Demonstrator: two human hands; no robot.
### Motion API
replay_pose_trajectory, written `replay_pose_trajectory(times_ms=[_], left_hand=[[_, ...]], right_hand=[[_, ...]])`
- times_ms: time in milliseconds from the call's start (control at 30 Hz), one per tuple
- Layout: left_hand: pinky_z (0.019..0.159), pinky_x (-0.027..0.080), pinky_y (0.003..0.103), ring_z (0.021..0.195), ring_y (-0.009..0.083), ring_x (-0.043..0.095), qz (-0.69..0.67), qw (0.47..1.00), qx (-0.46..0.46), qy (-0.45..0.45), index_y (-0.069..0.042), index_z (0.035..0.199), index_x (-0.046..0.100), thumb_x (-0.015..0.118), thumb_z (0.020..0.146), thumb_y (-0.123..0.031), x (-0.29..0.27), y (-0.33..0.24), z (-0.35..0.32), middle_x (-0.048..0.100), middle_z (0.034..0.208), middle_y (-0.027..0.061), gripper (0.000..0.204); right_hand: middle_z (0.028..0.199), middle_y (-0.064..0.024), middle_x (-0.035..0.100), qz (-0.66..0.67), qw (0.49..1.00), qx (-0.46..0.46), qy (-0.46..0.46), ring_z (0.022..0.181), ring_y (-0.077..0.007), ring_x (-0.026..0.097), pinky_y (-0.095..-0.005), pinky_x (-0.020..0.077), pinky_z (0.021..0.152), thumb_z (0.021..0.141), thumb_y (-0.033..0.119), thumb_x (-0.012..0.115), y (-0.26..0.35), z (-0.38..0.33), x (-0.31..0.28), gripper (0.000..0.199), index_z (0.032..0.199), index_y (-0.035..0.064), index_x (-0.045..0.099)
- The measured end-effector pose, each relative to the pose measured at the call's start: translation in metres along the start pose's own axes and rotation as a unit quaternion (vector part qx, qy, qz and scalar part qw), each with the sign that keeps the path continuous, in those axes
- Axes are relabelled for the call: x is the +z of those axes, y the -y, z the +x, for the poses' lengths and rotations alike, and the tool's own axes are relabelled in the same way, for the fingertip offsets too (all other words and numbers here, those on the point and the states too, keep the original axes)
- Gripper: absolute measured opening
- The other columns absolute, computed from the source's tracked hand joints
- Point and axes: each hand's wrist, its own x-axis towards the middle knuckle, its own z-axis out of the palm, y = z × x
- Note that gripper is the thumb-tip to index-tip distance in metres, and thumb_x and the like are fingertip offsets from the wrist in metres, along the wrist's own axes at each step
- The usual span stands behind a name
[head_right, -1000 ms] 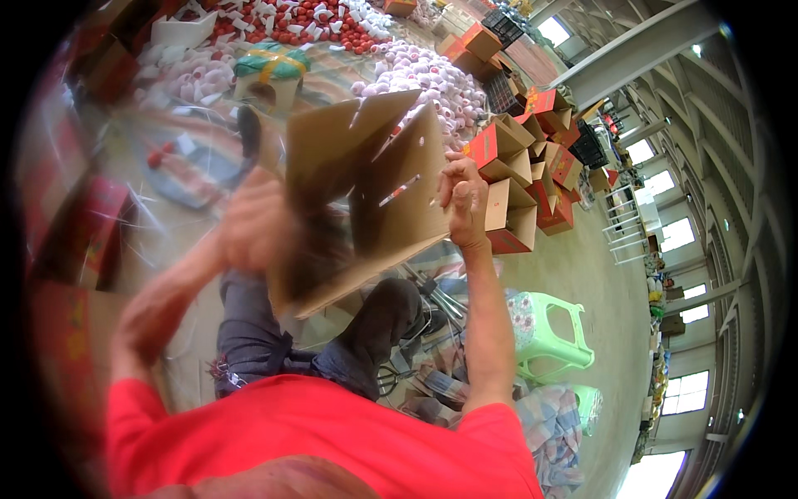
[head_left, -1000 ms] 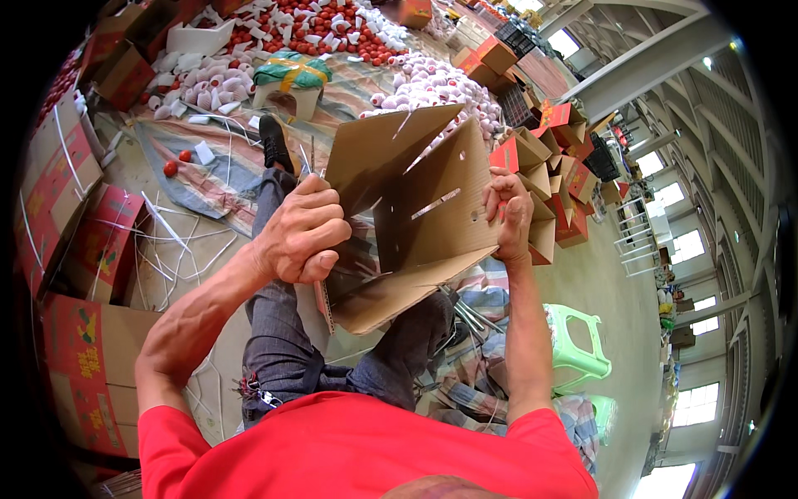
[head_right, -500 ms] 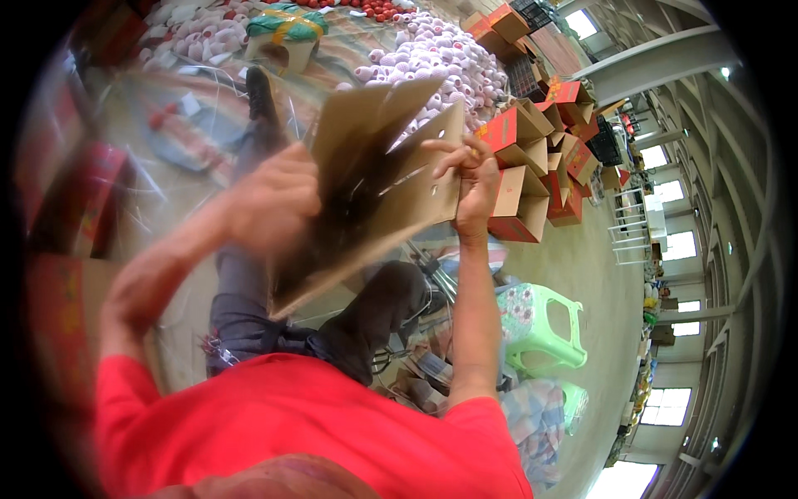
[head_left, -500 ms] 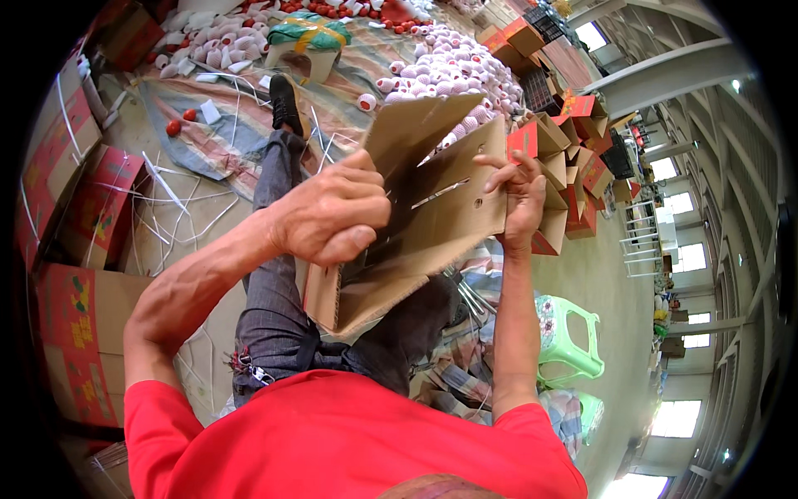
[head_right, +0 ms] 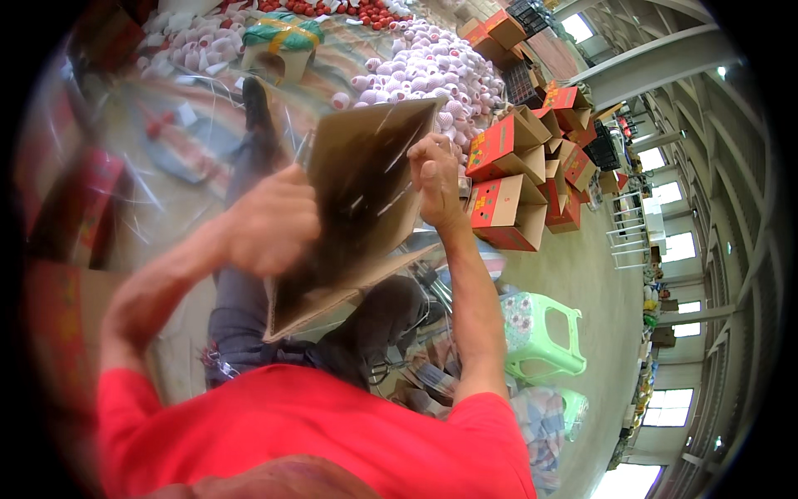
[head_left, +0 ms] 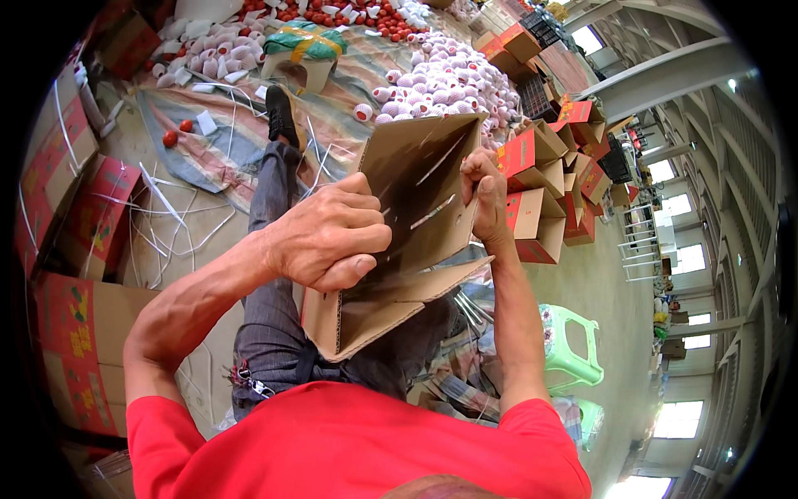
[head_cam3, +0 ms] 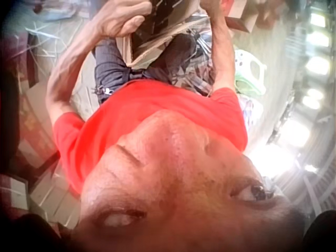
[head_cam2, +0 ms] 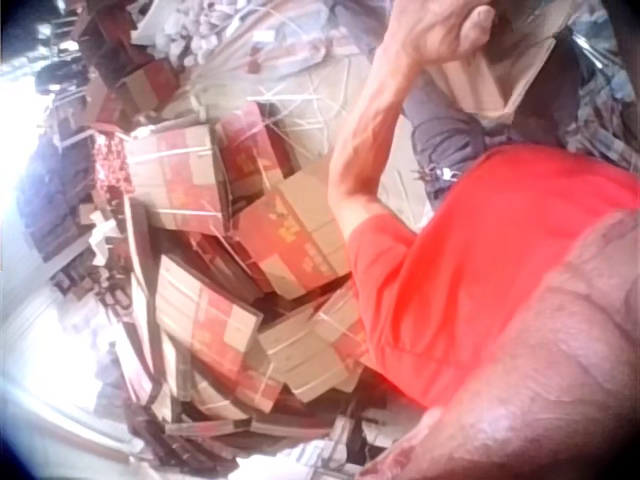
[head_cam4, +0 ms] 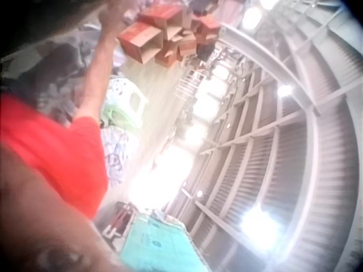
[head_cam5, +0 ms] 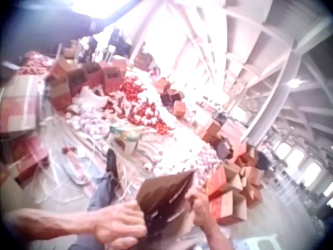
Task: The person sits on the floor and repeatedly folds flat cardboard pieces into small boxes, tucking flaps to lock the shape, then places each finished box aside. The person handles only the cardboard boxes and uses no tools.
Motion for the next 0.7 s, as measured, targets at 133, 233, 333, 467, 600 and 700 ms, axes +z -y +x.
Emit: replay_pose_trajectory(times_ms=[133,233,333,467,600,700], left_hand=[[0.076,0.039,0.045,0.07,0.0333,0.052,0.021,0.998,-0.042,0.032,-0.008,0.08,0.049,0.056,0.094,-0.024,-0.019,0.006,0.011,0.05,0.069,0.0112,0.022],[0.076,0.039,0.045,0.069,0.0345,0.054,0.015,0.997,-0.056,0.059,-0.008,0.079,0.051,0.057,0.094,-0.024,-0.01,0.009,0.033,0.053,0.069,0.0122,0.023],[0.077,0.042,0.045,0.069,0.0356,0.058,0.017,0.998,-0.038,0.047,-0.007,0.078,0.057,0.06,0.093,-0.026,0.018,0.011,0.048,0.06,0.069,0.0124,0.024],[0.077,0.046,0.047,0.06,0.0392,0.061,0.049,0.999,0.005,-0.017,-0.006,0.071,0.064,0.061,0.092,-0.028,0.067,0.017,0.041,0.06,0.059,0.0159,0.03],[0.079,0.048,0.047,0.057,0.0401,0.061,0.033,0.99,-0.035,0.129,-0.005,0.066,0.065,0.061,0.092,-0.03,0.103,0.033,0.023,0.06,0.055,0.0174,0.036],[0.08,0.049,0.048,0.059,0.0393,0.062,0.064,0.997,-0.016,0.039,-0.005,0.071,0.065,0.062,0.092,-0.028,0.152,0.043,-0.007,0.062,0.059,0.0174,0.031]], right_hand=[[0.057,0.0007,0.041,0.035,0.999,0.009,0.037,0.066,-0.0112,0.039,-0.0361,0.0344,0.089,0.107,0.069,0.03,0.031,-0.006,-0.007,0.071,0.093,0.0042,0.056],[0.074,-0.0121,0.059,-0.051,0.986,0.025,0.154,0.079,-0.0253,0.051,-0.0423,0.04,0.08,0.102,0.047,0.049,0.047,0.0,0.003,0.046,0.094,0.0028,0.062],[0.107,-0.0146,0.068,-0.189,0.923,-0.081,0.326,0.095,-0.0348,0.061,-0.0446,0.0471,0.086,0.096,0.035,0.065,0.022,-0.006,0.044,0.031,0.109,0.0068,0.066],[0.136,-0.0202,0.062,-0.006,0.977,0.114,0.182,0.132,-0.0405,0.054,-0.0486,0.0432,0.11,0.093,0.02,0.067,0.009,-0.066,0.098,0.039,0.129,0.007,0.065],[0.14,-0.0209,0.06,-0.078,0.971,0.111,0.198,0.136,-0.0412,0.051,-0.0496,0.0405,0.114,0.092,0.02,0.069,-0.019,-0.104,0.115,0.043,0.133,0.0065,0.063],[0.143,-0.0215,0.058,-0.103,0.972,0.097,0.187,0.14,-0.0417,0.048,-0.0502,0.0385,0.116,0.091,0.019,0.071,-0.028,-0.13,0.13,0.047,0.135,0.0062,0.062]])
